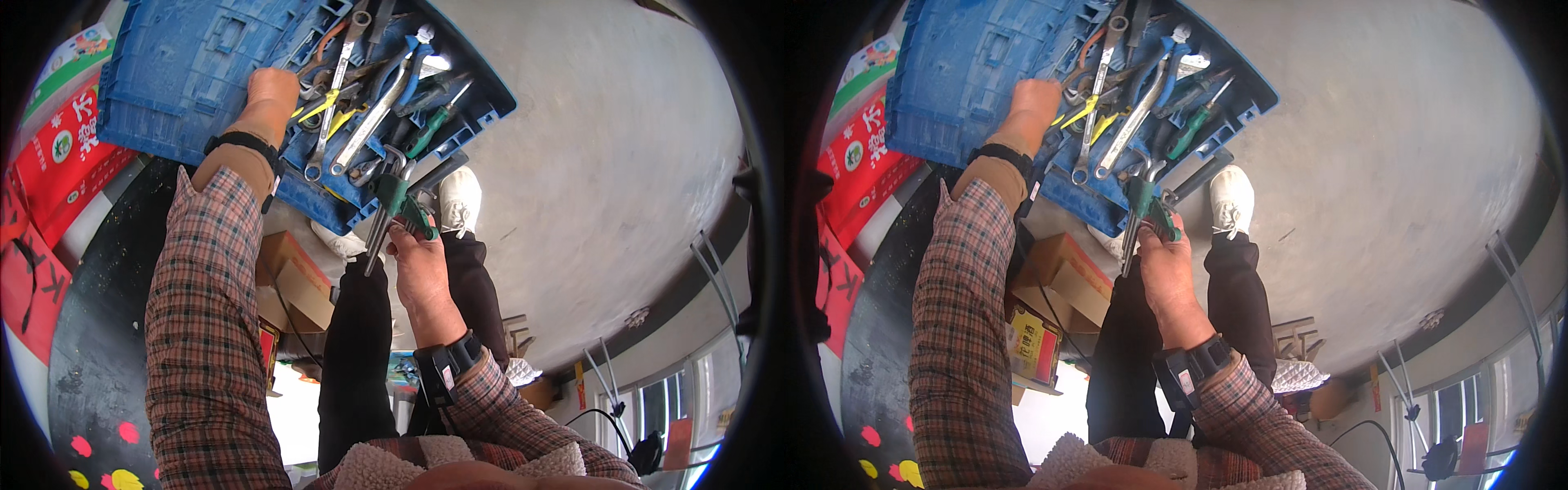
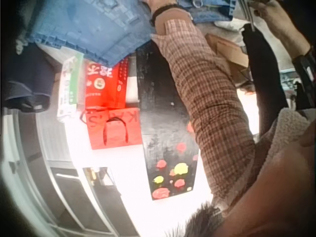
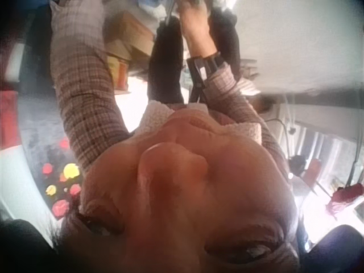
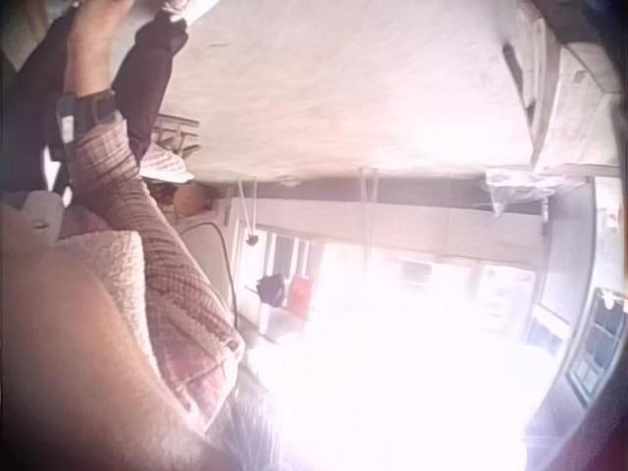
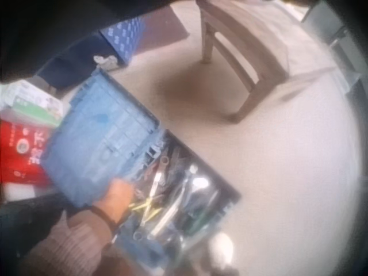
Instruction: The person selects a screwdriver and a socket from a toolbox, then walks to a patio area. They use the screwdriver to loosen and remove a screw from the base of a standing fan.
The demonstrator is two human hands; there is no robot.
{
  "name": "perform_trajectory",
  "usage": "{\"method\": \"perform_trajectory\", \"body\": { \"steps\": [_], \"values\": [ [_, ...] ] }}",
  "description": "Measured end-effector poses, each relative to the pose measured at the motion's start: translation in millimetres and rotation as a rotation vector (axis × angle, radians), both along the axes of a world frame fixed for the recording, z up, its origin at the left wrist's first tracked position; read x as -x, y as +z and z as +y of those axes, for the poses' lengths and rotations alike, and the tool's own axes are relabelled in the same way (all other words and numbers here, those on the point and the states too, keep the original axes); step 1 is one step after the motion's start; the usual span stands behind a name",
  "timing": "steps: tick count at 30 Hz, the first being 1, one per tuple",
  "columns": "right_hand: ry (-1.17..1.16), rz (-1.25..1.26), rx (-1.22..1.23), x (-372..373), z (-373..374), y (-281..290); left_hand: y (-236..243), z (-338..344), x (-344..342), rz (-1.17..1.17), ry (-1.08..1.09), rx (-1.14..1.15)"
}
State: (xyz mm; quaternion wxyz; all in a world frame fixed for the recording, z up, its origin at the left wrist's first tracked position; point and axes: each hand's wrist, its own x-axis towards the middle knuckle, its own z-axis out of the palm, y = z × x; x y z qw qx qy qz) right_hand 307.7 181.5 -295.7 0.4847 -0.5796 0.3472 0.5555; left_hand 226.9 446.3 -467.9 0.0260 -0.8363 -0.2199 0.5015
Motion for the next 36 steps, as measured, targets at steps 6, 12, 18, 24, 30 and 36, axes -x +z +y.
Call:
{"method": "perform_trajectory", "body": {
  "steps": [6,12,18,24,30,36],
  "values": [
    [-0.040,0.006,0.010,-10.5,-2.8,-0.1,-8.8,-0.6,3.9,-0.052,-0.186,-0.069],
    [-0.029,0.011,-0.022,-15.4,-10.3,-3.1,-20.7,-1.2,5.1,-0.084,-0.255,-0.111],
    [-0.052,0.001,-0.023,-16.8,-10.3,-3.6,-9.7,6.6,11.5,-0.206,-0.333,-0.051],
    [-0.080,0.021,0.010,-20.0,-10.2,-0.3,21.0,15.7,13.8,-0.411,-0.378,-0.082],
    [-0.063,0.027,0.025,-18.6,-12.0,0.7,32.8,19.5,21.1,-0.543,-0.270,-0.238],
    [-0.043,-0.039,0.033,-15.4,-10.4,1.9,88.8,-30.4,36.1,-1.103,1.026,-0.086]
  ]
}}
